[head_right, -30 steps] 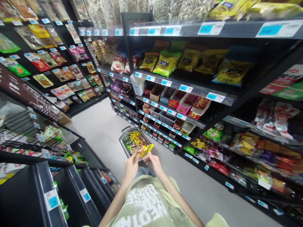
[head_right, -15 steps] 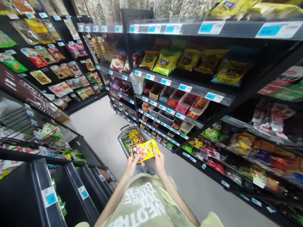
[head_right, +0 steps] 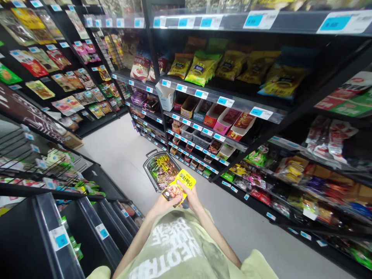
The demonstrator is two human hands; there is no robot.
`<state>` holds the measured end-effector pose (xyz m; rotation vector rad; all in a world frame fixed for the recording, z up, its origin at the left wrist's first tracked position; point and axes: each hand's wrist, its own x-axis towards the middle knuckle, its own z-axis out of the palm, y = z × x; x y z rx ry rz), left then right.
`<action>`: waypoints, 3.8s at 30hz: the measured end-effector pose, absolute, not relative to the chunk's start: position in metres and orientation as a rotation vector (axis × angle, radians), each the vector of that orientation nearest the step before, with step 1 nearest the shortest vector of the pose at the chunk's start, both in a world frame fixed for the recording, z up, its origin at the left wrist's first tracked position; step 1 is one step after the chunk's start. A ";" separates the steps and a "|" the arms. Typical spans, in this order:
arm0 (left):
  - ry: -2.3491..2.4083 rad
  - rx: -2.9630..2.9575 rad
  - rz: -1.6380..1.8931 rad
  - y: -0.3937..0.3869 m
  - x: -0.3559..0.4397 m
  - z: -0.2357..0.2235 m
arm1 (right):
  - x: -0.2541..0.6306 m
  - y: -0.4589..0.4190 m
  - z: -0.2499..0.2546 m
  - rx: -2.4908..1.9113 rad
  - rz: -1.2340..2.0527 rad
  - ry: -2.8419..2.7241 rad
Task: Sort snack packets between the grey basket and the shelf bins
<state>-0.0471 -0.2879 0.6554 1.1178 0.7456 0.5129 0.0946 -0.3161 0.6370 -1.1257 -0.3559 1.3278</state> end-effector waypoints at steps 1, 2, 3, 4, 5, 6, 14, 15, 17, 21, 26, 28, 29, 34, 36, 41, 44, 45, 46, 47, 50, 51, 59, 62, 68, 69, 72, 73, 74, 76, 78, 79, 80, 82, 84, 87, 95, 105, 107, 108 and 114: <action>0.735 1.118 0.514 -0.288 -0.048 0.656 | 0.094 -0.316 0.638 -1.142 1.329 -0.366; 0.724 1.116 0.514 -0.288 -0.048 0.657 | 0.093 -0.316 0.638 -1.158 1.327 -0.372; 0.715 1.112 0.512 -0.288 -0.049 0.658 | 0.093 -0.316 0.637 -1.170 1.327 -0.374; 0.711 1.108 0.512 -0.288 -0.049 0.658 | 0.092 -0.315 0.637 -1.176 1.331 -0.371; 0.714 1.106 0.515 -0.288 -0.049 0.657 | 0.092 -0.315 0.636 -1.177 1.341 -0.364; 0.722 1.109 0.515 -0.289 -0.049 0.655 | 0.092 -0.315 0.635 -1.176 1.349 -0.354; 0.873 1.261 0.654 -0.285 -0.046 0.634 | 0.094 -0.310 0.633 -1.148 1.260 -0.209; 0.879 1.261 0.666 -0.284 -0.046 0.633 | 0.095 -0.310 0.632 -1.144 1.244 -0.203; 0.871 1.245 0.678 -0.280 -0.048 0.630 | 0.095 -0.309 0.631 -1.144 1.216 -0.202; 0.865 1.232 0.704 -0.277 -0.049 0.629 | 0.093 -0.309 0.631 -1.145 1.163 -0.192; 0.917 1.233 0.724 -0.276 -0.049 0.629 | 0.093 -0.311 0.629 -1.130 1.183 -0.256; 0.954 1.167 0.777 -0.274 -0.048 0.628 | 0.094 -0.312 0.627 -1.158 1.236 -0.396; 0.972 1.123 0.811 -0.273 -0.048 0.627 | 0.094 -0.313 0.626 -1.176 1.255 -0.481; 1.049 0.951 0.915 -0.271 -0.045 0.622 | 0.091 -0.313 0.627 -1.228 1.232 -0.727; 1.068 0.948 0.934 -0.271 -0.044 0.621 | 0.092 -0.312 0.627 -1.239 1.215 -0.727; 1.122 0.952 1.084 -0.268 -0.045 0.621 | 0.095 -0.313 0.622 -1.244 1.231 -0.634; 1.132 0.937 1.083 -0.265 -0.047 0.620 | 0.096 -0.315 0.619 -1.238 1.252 -0.610; 1.139 0.934 1.087 -0.265 -0.048 0.620 | 0.096 -0.315 0.618 -1.236 1.252 -0.614; 1.140 0.933 1.088 -0.264 -0.048 0.620 | 0.097 -0.316 0.618 -1.237 1.247 -0.622; 1.137 0.932 1.087 -0.265 -0.048 0.620 | 0.097 -0.316 0.618 -1.241 1.240 -0.635; 1.122 0.936 1.076 -0.266 -0.047 0.620 | 0.098 -0.317 0.619 -1.248 1.220 -0.674; 1.125 0.935 1.076 -0.267 -0.047 0.620 | 0.098 -0.317 0.619 -1.247 1.224 -0.675; 1.157 0.895 1.107 -0.268 -0.046 0.621 | 0.099 -0.318 0.622 -1.233 1.285 -0.579; 1.144 0.839 1.109 -0.269 -0.045 0.619 | 0.099 -0.318 0.622 -1.231 1.284 -0.562; 1.115 0.697 1.127 -0.269 -0.045 0.616 | 0.098 -0.318 0.627 -1.231 1.305 -0.550; 1.112 0.686 1.129 -0.270 -0.045 0.615 | 0.098 -0.318 0.628 -1.229 1.307 -0.542; 1.095 0.679 1.128 -0.270 -0.045 0.616 | 0.099 -0.319 0.627 -1.192 1.301 -0.526; 1.092 0.683 1.127 -0.270 -0.045 0.616 | 0.099 -0.319 0.626 -1.173 1.297 -0.530; 1.091 0.689 1.128 -0.270 -0.045 0.617 | 0.100 -0.319 0.625 -1.155 1.293 -0.535; 1.096 0.706 1.141 -0.269 -0.045 0.618 | 0.102 -0.318 0.621 -1.133 1.284 -0.539; 1.115 0.735 1.160 -0.269 -0.045 0.619 | 0.103 -0.318 0.619 -1.123 1.275 -0.534; 1.131 0.759 1.168 -0.269 -0.046 0.620 | 0.104 -0.318 0.618 -1.119 1.272 -0.535; 1.151 0.787 1.178 -0.269 -0.046 0.621 | 0.104 -0.318 0.618 -1.117 1.270 -0.539; 1.198 0.845 1.202 -0.269 -0.047 0.622 | 0.104 -0.318 0.619 -1.116 1.269 -0.555; 1.238 0.893 1.226 -0.269 -0.048 0.622 | 0.104 -0.319 0.620 -1.120 1.275 -0.569; 1.277 0.949 1.233 -0.269 -0.050 0.621 | 0.103 -0.319 0.621 -1.134 1.291 -0.586; 1.291 1.001 1.243 -0.269 -0.052 0.620 | 0.101 -0.318 0.620 -1.181 1.284 -0.597; 1.223 1.049 1.230 -0.269 -0.052 0.624 | 0.102 -0.316 0.617 -1.189 1.245 -0.587; 1.212 1.045 1.232 -0.269 -0.051 0.626 | 0.101 -0.315 0.618 -1.189 1.231 -0.573; 1.207 1.057 1.232 -0.270 -0.051 0.627 | 0.101 -0.314 0.619 -1.186 1.224 -0.571; 1.200 1.126 1.224 -0.269 -0.052 0.629 | 0.099 -0.313 0.619 -1.177 1.200 -0.597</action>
